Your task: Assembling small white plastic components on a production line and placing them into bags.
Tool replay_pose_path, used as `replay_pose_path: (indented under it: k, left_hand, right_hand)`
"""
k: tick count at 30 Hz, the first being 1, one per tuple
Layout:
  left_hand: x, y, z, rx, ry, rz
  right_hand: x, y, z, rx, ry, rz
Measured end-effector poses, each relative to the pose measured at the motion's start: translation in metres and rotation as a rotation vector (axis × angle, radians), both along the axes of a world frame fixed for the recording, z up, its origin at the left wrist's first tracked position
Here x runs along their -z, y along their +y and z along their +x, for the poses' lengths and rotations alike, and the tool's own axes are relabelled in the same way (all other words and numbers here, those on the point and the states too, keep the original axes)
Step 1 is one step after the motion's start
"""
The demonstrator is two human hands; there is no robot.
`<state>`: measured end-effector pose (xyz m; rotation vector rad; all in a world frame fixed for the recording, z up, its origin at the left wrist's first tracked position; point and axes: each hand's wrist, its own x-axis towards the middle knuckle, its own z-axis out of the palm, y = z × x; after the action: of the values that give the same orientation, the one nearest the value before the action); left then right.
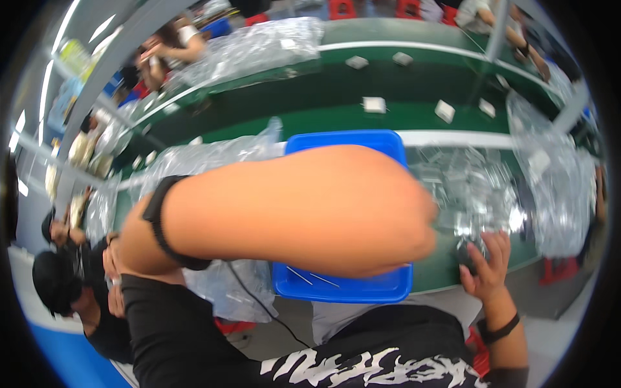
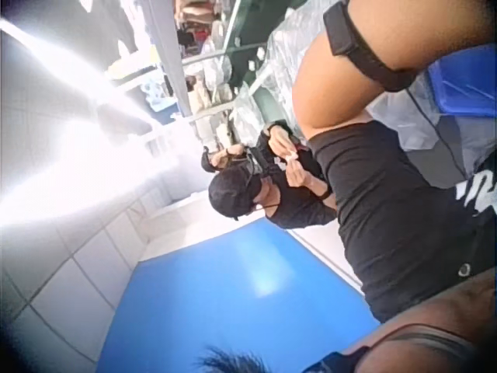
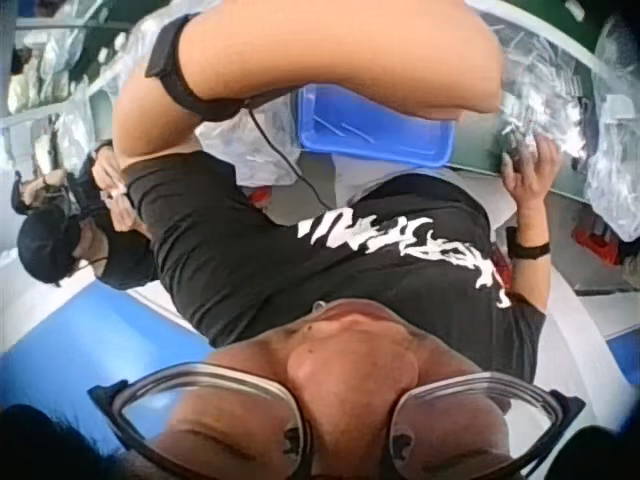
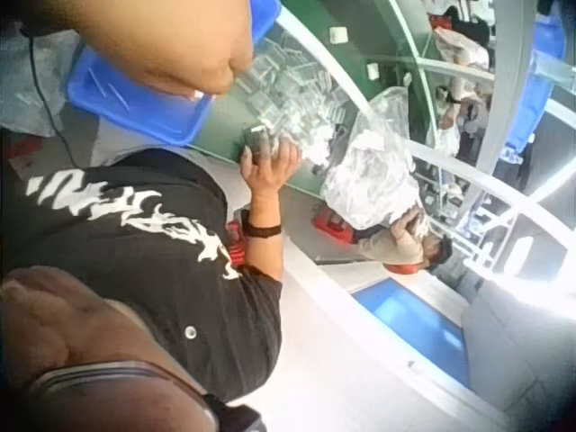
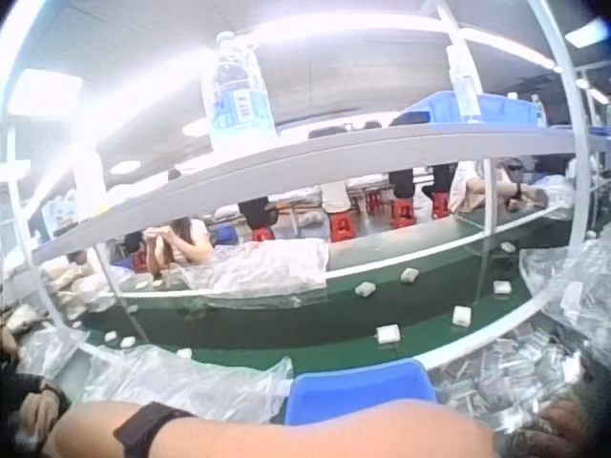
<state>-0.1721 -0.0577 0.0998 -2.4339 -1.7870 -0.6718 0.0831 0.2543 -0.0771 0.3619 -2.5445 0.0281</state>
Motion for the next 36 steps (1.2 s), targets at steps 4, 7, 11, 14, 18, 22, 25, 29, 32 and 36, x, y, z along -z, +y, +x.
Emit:
replay_pose_path:
  k: [4,7,11,14,18,22,25,29,32,36]
  left_hand:
    - [-0.037,-0.006,-0.002,0.064,0.194,-0.527]
    - [-0.027,-0.002,0.005,0.17,-0.066,-0.405]
    - [0.023,-0.011,-0.016,0.274,-0.363,-0.311]
    - [0.053,-0.012,-0.026,0.272,-0.453,-0.277]
    - [0.07,-0.007,-0.037,0.043,-0.648,-0.099]
    - [0.059,-0.001,-0.049,-0.203,-0.862,0.104]
    - [0.059,-0.001,-0.053,-0.345,-0.826,0.208]
    - [0.058,-0.007,-0.054,-0.317,-0.808,0.171]
    - [0.06,-0.011,-0.054,-0.221,-0.792,0.148]
    - [0.051,-0.014,-0.046,-0.059,-0.806,0.038]
  right_hand:
    - [-0.013,-0.003,-0.002,0.059,-0.007,0.026]
    - [-0.02,-0.011,0.01,0.116,0.009,0.046]
    - [-0.015,-0.013,0.003,0.121,-0.074,0.082]
    - [-0.014,-0.016,0.013,0.159,-0.11,0.138]
    - [-0.004,-0.014,0.023,0.187,-0.133,0.171]
    - [-0.004,-0.006,0.022,0.236,-0.169,0.186]
    - [-0.015,-0.009,0.012,0.211,-0.212,0.256]
    - [-0.015,-0.011,0.008,0.192,-0.195,0.421]
    - [-0.035,-0.03,0.007,0.162,-0.132,0.407]
    - [-0.097,-0.079,-0.021,0.046,0.015,0.177]
